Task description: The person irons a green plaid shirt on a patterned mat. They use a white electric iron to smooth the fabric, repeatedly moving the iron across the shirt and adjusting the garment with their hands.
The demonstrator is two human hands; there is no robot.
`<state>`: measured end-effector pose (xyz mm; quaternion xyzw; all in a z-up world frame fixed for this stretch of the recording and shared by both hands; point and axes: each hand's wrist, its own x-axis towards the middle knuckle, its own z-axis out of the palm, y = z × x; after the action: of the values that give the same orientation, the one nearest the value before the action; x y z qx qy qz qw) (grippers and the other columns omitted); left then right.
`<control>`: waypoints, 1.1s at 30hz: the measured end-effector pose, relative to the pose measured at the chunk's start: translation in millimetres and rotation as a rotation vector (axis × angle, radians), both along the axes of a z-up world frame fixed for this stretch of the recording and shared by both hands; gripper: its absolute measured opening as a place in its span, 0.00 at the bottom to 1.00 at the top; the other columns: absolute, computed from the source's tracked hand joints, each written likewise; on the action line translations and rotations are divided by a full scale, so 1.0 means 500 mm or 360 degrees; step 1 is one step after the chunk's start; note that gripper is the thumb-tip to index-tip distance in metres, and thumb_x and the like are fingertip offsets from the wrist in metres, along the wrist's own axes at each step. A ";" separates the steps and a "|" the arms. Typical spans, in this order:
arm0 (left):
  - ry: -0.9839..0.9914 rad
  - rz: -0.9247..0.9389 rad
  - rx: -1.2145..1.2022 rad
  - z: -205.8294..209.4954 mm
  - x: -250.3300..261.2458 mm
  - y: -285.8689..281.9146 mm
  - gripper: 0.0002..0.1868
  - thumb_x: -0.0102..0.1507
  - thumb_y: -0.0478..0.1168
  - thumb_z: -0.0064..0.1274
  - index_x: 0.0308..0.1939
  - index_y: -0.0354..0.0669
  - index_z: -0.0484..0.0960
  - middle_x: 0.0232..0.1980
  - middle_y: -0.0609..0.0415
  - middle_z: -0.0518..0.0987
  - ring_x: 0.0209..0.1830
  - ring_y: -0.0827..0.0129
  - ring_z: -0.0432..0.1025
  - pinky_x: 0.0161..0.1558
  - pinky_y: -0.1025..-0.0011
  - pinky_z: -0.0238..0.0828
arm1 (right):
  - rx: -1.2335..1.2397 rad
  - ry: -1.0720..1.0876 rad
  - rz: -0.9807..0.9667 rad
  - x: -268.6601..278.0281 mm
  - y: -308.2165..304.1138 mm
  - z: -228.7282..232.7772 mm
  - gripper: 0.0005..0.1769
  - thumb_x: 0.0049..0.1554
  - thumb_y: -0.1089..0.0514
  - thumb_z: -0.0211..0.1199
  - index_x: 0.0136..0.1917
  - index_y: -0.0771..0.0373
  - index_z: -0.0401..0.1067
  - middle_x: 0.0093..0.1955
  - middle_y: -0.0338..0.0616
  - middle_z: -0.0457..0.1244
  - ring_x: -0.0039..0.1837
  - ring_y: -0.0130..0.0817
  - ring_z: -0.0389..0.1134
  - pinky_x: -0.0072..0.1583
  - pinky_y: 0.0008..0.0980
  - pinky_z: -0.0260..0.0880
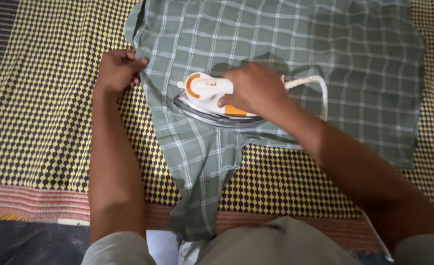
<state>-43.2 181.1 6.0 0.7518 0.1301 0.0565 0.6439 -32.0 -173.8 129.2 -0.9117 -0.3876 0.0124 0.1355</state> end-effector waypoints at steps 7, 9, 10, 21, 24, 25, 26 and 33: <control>-0.0033 0.0032 0.0208 -0.018 0.003 -0.004 0.17 0.64 0.40 0.70 0.28 0.42 0.75 0.23 0.58 0.76 0.16 0.78 0.67 0.18 0.77 0.61 | 0.0036 -0.0002 -0.0141 -0.013 0.047 -0.025 0.26 0.45 0.38 0.79 0.46 0.58 0.78 0.40 0.53 0.69 0.46 0.55 0.71 0.48 0.55 0.70; -0.0081 0.0038 0.0258 -0.020 0.002 -0.006 0.18 0.63 0.40 0.71 0.27 0.43 0.75 0.24 0.58 0.77 0.16 0.78 0.69 0.19 0.77 0.64 | 0.0112 -0.0025 -0.0148 -0.011 0.048 -0.032 0.27 0.43 0.39 0.80 0.47 0.58 0.79 0.40 0.54 0.69 0.47 0.55 0.71 0.48 0.55 0.70; -0.0076 0.0040 0.0248 -0.018 0.003 -0.006 0.18 0.63 0.39 0.71 0.27 0.43 0.75 0.24 0.57 0.76 0.16 0.78 0.68 0.18 0.77 0.63 | 0.0155 -0.0056 -0.0126 -0.008 0.043 -0.034 0.28 0.41 0.39 0.80 0.47 0.57 0.79 0.39 0.54 0.69 0.47 0.56 0.71 0.47 0.55 0.70; 0.0308 0.0252 0.0311 0.003 0.027 -0.012 0.17 0.58 0.40 0.71 0.23 0.39 0.78 0.21 0.55 0.75 0.13 0.73 0.67 0.15 0.71 0.62 | -0.0048 -0.0054 -0.0059 0.036 -0.086 -0.023 0.28 0.41 0.39 0.81 0.44 0.60 0.77 0.41 0.53 0.69 0.48 0.56 0.71 0.47 0.54 0.70; 0.0225 0.0189 0.0453 -0.016 0.026 -0.004 0.21 0.60 0.42 0.73 0.23 0.39 0.77 0.22 0.53 0.75 0.15 0.71 0.66 0.17 0.70 0.61 | 0.0056 -0.0149 0.0044 0.041 -0.082 -0.036 0.26 0.43 0.40 0.81 0.44 0.59 0.77 0.40 0.50 0.70 0.47 0.55 0.71 0.46 0.55 0.69; 0.0192 0.0166 0.0461 -0.020 0.025 0.001 0.21 0.61 0.42 0.73 0.23 0.39 0.77 0.23 0.53 0.75 0.15 0.71 0.67 0.18 0.70 0.62 | 0.0081 -0.0181 0.0055 0.039 -0.075 -0.041 0.26 0.42 0.40 0.81 0.44 0.58 0.77 0.40 0.50 0.70 0.47 0.55 0.71 0.46 0.55 0.69; 0.0159 0.0143 0.0468 -0.023 0.023 0.005 0.21 0.62 0.42 0.73 0.24 0.38 0.77 0.23 0.53 0.75 0.16 0.72 0.67 0.18 0.71 0.62 | 0.0106 -0.0214 0.0067 0.038 -0.072 -0.044 0.25 0.42 0.41 0.81 0.44 0.58 0.77 0.40 0.50 0.70 0.47 0.55 0.71 0.46 0.55 0.69; 0.0276 0.0116 0.0355 0.003 0.016 0.002 0.17 0.62 0.41 0.72 0.29 0.38 0.78 0.25 0.54 0.77 0.16 0.73 0.65 0.19 0.70 0.57 | -0.0051 -0.0066 0.0150 0.047 -0.108 -0.032 0.26 0.42 0.41 0.80 0.46 0.58 0.77 0.41 0.50 0.70 0.47 0.55 0.72 0.47 0.54 0.70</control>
<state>-35.0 182.0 7.6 0.8156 0.2053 0.0288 0.5402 -8.4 -227.9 113.2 -0.8945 -0.4327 0.0060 0.1119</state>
